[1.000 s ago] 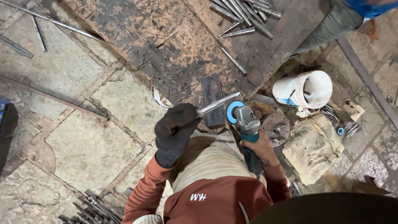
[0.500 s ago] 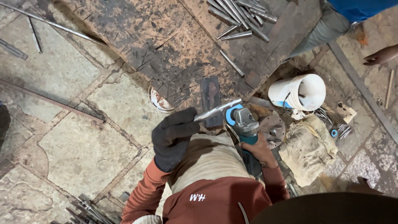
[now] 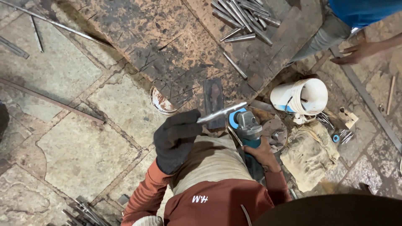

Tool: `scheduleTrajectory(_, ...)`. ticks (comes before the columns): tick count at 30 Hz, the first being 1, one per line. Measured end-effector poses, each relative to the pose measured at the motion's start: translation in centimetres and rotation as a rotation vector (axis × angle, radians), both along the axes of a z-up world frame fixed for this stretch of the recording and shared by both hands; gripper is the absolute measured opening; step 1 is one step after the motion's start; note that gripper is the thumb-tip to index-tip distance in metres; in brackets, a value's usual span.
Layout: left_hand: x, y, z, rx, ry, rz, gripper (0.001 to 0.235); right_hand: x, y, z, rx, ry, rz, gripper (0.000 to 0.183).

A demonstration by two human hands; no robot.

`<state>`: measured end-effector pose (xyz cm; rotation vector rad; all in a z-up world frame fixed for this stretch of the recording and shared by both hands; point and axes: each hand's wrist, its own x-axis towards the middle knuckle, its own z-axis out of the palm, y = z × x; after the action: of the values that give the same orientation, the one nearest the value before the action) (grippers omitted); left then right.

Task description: Using a handheld angle grinder to smooth and shape small metal rods on a workbench.

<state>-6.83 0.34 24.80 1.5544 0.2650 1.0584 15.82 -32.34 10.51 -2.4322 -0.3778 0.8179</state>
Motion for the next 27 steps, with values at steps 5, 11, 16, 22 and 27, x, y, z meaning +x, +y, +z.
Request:
scheduleTrajectory(5,0.8,-0.7,-1.6,-0.173,-0.080,-0.066,0.027,0.1,0.0,0.0,0.099,0.049,0.001,0.065)
scheduleTrajectory(11,1.0,-1.3,-2.0,-0.283,-0.031,-0.019,0.031,0.6,-0.2,-0.4,0.081,-0.001,0.057,0.060)
scheduleTrajectory(16,1.2,-1.4,-2.8,-0.305,-0.064,-0.029,0.030,0.4,-0.2,-0.4,0.107,0.007,0.034,0.064)
scheduleTrajectory(22,1.1,-1.3,-2.9,-0.319,-0.154,-0.119,0.030,0.8,-0.8,-1.1,0.083,-0.041,0.074,0.068)
scheduleTrajectory(27,1.4,-1.3,-2.7,-0.314,-0.271,-0.175,0.028,0.6,-0.6,-0.7,0.103,0.030,0.029,0.072)
